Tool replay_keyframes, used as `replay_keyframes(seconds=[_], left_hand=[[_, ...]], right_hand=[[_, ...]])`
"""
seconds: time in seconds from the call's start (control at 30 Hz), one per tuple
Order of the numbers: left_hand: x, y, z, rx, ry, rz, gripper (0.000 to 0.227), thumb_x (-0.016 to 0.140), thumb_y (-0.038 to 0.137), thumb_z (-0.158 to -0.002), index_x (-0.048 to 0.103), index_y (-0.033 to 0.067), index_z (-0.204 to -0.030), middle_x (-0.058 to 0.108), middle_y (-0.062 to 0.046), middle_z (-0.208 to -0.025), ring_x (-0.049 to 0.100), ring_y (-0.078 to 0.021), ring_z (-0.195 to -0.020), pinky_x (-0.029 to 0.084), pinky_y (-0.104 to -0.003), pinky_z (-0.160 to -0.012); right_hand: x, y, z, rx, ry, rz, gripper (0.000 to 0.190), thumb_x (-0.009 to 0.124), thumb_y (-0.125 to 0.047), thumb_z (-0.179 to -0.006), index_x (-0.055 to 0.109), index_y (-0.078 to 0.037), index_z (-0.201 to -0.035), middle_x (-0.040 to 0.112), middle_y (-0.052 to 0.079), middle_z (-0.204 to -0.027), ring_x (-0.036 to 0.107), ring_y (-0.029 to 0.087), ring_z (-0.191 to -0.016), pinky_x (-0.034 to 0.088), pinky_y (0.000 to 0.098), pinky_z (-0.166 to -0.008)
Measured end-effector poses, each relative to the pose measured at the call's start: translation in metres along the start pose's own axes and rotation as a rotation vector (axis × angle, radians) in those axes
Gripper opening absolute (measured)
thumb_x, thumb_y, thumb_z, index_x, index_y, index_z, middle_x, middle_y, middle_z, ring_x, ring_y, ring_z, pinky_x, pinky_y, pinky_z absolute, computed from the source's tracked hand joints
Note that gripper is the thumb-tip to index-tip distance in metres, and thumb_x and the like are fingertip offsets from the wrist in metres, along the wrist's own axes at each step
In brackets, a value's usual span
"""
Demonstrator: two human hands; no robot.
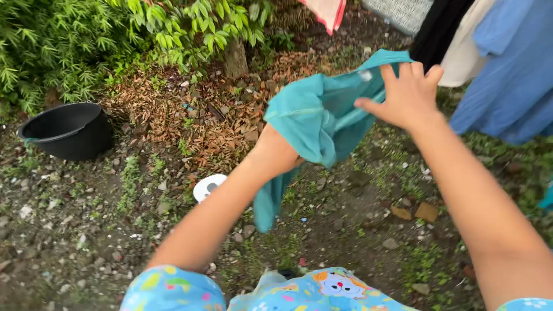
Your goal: Hanging wet laundry from a basket onto clotheslines and a drying rack using hangers.
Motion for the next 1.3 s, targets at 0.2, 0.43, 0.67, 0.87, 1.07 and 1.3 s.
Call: replay_keyframes(seconds=[0.2, 0.43, 0.67, 0.87, 1.07, 1.3], left_hand=[[-0.004, -0.046, 0.031, 0.257, 0.308, -0.158, 0.051, 0.077, 0.032, -0.082, 0.059, 0.0201, -0.129, 0.043, -0.027, -0.148, 0.045, -0.0467, -0.134, 0.038, -0.053, -0.111], [0.143, -0.180, 0.050, -0.442, -0.301, 0.451, 0.047, 0.066, 0.026, -0.100, 0.059, 0.0111, -0.144, 0.060, -0.019, -0.143, 0.063, -0.0380, -0.122, 0.051, -0.046, -0.104], [0.279, -0.168, 0.014, -0.721, -0.188, 1.129, 0.045, 0.061, 0.020, -0.098, 0.054, 0.0153, -0.142, 0.063, 0.000, -0.119, 0.062, -0.0134, -0.104, 0.052, -0.035, -0.086], [0.311, -0.103, -0.009, -0.754, -0.560, 1.425, 0.038, 0.064, 0.017, -0.095, 0.061, 0.0132, -0.133, 0.066, -0.005, -0.111, 0.059, -0.0182, -0.094, 0.050, -0.037, -0.078], [0.270, -0.033, -0.046, -0.620, -0.554, 1.779, 0.035, 0.067, 0.027, -0.094, 0.062, 0.0042, -0.120, 0.069, -0.008, -0.108, 0.068, -0.0187, -0.096, 0.057, -0.035, -0.085], [0.239, -0.059, -0.043, -0.767, -0.239, 2.018, 0.032, 0.066, 0.025, -0.100, 0.059, 0.0044, -0.124, 0.069, -0.011, -0.115, 0.071, -0.0231, -0.098, 0.061, -0.042, -0.088]], right_hand=[[0.068, -0.046, -0.003, 0.382, -0.117, -0.505, 0.121, 0.089, -0.042, -0.074, 0.020, 0.013, -0.157, 0.022, 0.041, -0.158, 0.052, 0.056, -0.117, 0.050, 0.0577, -0.090], [0.061, -0.057, -0.001, 0.262, 0.144, -0.495, 0.110, 0.093, -0.030, -0.092, 0.015, -0.004, -0.164, 0.015, 0.034, -0.168, 0.050, 0.052, -0.139, 0.055, 0.0514, -0.103], [0.088, 0.007, 0.017, 0.259, 0.036, -1.335, 0.105, 0.078, 0.000, -0.103, -0.005, -0.018, -0.165, 0.037, 0.013, -0.151, 0.048, 0.028, -0.141, 0.062, 0.0446, -0.103], [0.082, 0.068, 0.041, 0.292, 0.013, -1.102, 0.114, 0.086, -0.003, -0.096, -0.007, -0.012, -0.161, 0.027, 0.016, -0.162, 0.043, 0.036, -0.155, 0.055, 0.0501, -0.109], [0.046, 0.038, 0.048, 0.222, 0.204, -0.585, 0.107, 0.094, -0.015, -0.076, 0.020, -0.005, -0.152, 0.032, 0.021, -0.139, 0.047, 0.044, -0.132, 0.049, 0.0477, -0.111], [0.098, 0.045, 0.130, 0.698, -0.139, -0.548, 0.055, 0.087, -0.037, -0.091, 0.054, -0.012, -0.127, 0.055, 0.008, -0.114, 0.062, 0.027, -0.086, 0.053, 0.0371, -0.081]])
Point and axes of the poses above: each hand's wrist, its own z-axis away from the middle knuckle, its own x-axis out of the palm, y = z × x, the point moved 4 cm from there along -z, towards the middle knuckle
